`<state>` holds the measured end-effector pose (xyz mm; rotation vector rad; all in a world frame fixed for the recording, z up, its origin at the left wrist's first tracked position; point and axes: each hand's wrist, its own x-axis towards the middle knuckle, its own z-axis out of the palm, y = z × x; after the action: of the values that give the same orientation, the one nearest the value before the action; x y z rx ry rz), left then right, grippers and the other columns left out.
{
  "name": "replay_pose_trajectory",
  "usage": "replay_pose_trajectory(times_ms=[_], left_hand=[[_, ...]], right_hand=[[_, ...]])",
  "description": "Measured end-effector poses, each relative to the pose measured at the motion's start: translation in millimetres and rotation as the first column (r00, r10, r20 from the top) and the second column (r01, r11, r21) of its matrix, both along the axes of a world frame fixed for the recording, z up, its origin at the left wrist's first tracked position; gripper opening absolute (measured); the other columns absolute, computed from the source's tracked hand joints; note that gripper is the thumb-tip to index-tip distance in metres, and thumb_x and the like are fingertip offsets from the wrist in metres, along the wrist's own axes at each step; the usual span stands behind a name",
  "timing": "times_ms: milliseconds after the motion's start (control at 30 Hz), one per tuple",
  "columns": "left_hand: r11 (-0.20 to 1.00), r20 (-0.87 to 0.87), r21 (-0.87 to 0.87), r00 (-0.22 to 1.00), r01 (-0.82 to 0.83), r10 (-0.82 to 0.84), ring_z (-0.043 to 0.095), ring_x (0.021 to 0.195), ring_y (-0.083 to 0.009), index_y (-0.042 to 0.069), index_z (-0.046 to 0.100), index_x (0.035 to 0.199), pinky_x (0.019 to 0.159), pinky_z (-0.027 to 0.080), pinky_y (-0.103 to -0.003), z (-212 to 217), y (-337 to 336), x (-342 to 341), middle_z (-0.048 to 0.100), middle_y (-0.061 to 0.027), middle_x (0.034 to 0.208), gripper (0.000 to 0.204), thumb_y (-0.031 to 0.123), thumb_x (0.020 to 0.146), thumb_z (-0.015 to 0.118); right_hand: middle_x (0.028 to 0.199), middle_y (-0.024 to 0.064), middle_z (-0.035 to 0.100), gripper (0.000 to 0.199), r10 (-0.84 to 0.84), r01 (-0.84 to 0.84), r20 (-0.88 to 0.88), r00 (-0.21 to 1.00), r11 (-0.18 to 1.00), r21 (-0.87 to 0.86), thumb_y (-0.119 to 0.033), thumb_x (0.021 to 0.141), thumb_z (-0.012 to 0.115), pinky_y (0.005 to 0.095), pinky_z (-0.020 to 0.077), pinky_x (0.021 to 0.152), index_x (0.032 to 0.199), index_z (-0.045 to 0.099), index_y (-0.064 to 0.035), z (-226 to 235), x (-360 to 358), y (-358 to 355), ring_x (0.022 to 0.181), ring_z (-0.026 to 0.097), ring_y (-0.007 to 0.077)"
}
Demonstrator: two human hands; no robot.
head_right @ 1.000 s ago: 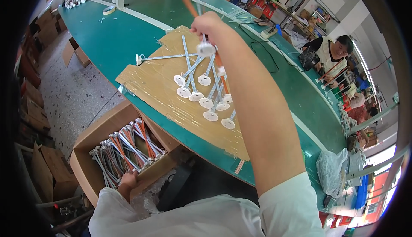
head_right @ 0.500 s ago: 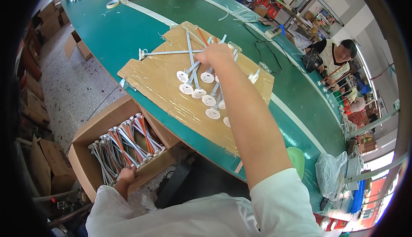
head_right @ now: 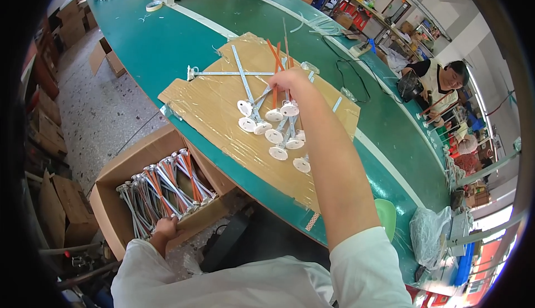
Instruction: The person is picking up LED light strips attached to plastic bases, gathering them into bundles, and securing each bundle with a plastic tie.
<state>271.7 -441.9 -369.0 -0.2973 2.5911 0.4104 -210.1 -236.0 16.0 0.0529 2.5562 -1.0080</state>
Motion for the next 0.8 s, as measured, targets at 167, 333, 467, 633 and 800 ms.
replay_pose_trajectory(times_ms=[167, 333, 467, 633, 800], left_hand=[[1.0, -0.033, 0.027, 0.999, -0.007, 0.007, 0.065, 0.085, -0.0387, 0.005, 0.059, 0.102, 0.077, 0.052, -0.047, -4.5, -0.5, 1.6, 0.066, -0.0198, 0.091, 0.056, 0.052, 0.074, 0.072], [1.0, -0.047, 0.023, 0.999, 0.017, -0.016, 0.065, 0.085, -0.0387, 0.005, 0.059, 0.103, 0.077, 0.052, -0.048, -11.6, -3.7, -3.4, 0.066, -0.02, 0.091, 0.055, 0.049, 0.073, 0.074], [1.0, -0.05, 0.004, 0.999, 0.009, -0.008, 0.065, 0.085, -0.039, 0.004, 0.057, 0.103, 0.076, 0.052, -0.048, -11.0, -1.3, -2.6, 0.066, -0.0201, 0.092, 0.058, 0.05, 0.073, 0.073], [0.995, 0.123, -0.098, 0.992, -0.024, 0.036, 0.065, 0.094, -0.037, 0.007, 0.056, 0.111, 0.082, 0.052, -0.046, 23.3, 18.2, -15.9, 0.067, -0.0179, 0.102, 0.064, 0.055, 0.072, 0.072], [0.995, 0.27, -0.034, 0.958, -0.095, 0.101, 0.065, 0.097, -0.0351, 0.007, 0.069, 0.101, 0.084, 0.052, -0.044, 38.7, 21.7, -29.3, 0.068, -0.0172, 0.107, 0.046, 0.045, 0.076, 0.068]], right_hand=[[0.058, -0.0001, 0.045, 0.018, 0.008, 0.003, 0.072, 0.997, 0.989, -0.15, -0.012, 0.066, 0.073, 0.0291, 0.0237, 0.04, 0.067, 0.055, -0.0094, 18.6, 12.4, 7.2, 0.043, 0.03, 0.009], [0.053, -0.0046, 0.039, 0.013, 0.036, -0.032, 0.0, 0.999, 0.899, -0.437, -0.013, 0.074, 0.066, 0.0221, 0.0198, 0.035, 0.073, 0.054, -0.0103, 55.4, 10.9, 21.1, 0.039, 0.029, 0.0042], [0.055, -0.0062, 0.041, 0.01, 0.156, -0.266, -0.221, 0.963, 0.697, -0.666, -0.016, 0.087, 0.057, 0.0207, 0.0233, 0.035, 0.087, 0.056, -0.0053, 110.2, 53.2, 53.9, 0.039, 0.029, 0.0028], [0.066, 0.0007, 0.046, 0.032, 0.167, -0.414, -0.41, 0.897, 0.642, -0.645, -0.03, 0.101, 0.044, 0.0209, 0.029, 0.037, 0.082, 0.051, -0.0048, 159.3, 92.3, 149.9, 0.042, 0.032, 0.0058], [0.083, 0.0073, 0.059, 0.029, 0.175, -0.392, -0.445, 0.878, 0.797, -0.46, -0.028, 0.102, 0.045, 0.0255, 0.0467, 0.069, 0.082, 0.045, -0.007, 144.3, 109.5, 233.1, 0.072, 0.058, 0.0137]])
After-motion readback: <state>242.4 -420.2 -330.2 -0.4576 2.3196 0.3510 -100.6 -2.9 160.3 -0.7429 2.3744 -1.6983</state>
